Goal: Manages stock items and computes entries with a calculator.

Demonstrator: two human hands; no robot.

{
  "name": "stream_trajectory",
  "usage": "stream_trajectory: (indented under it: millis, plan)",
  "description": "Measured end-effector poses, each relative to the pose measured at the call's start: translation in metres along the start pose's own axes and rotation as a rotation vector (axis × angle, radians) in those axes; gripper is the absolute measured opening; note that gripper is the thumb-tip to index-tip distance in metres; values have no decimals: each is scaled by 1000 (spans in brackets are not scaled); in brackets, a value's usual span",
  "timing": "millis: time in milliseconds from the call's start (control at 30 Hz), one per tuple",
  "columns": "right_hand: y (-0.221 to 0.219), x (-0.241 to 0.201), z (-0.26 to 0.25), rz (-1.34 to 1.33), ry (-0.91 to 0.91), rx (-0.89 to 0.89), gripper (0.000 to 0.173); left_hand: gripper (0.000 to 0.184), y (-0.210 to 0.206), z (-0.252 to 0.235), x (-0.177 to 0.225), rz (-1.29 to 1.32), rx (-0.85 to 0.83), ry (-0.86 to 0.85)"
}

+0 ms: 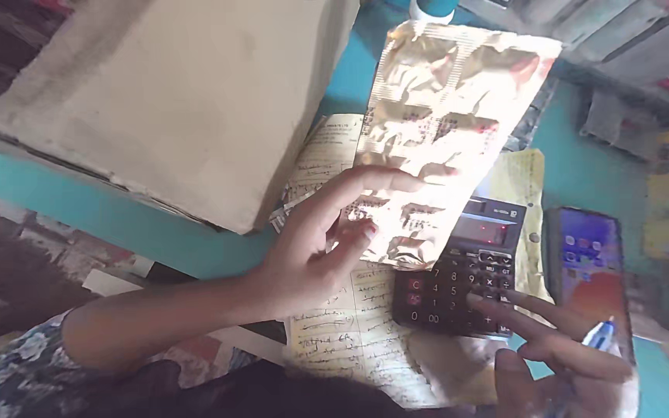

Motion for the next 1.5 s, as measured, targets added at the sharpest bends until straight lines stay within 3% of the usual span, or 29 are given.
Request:
stream_trajectory:
  millis: [533,700,967,1167,1367,1500]
  plan:
    - [1,5,-1,58,-34,92,6,45,0,1,-3,227,-37,25]
    - [-5,4,0,131,-12,73,9,48,0,3,2,77,-19,91]
    - [-9,2,-3,246,-16,-31,11,49,0,2,1,46,-2,71]
    - [13,8,2,65,-65,160,7,50,-1,3,0,76,-13,67]
    - [20,8,9,113,-19,188,38,50,-1,3,0,61,-18,90]
    - [17,5,10,81,64,137,33,49,-2,3,1,48,-13,100]
Point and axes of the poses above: each hand's wrist, its own z-axis away from the middle knuckle, its own y-axis out of the back of the hand, x = y × z, the point moved 5 cm from there along -z, towards the middle knuckle, and after that the axes turned 7 degrees about y, right-handed, at the moved point
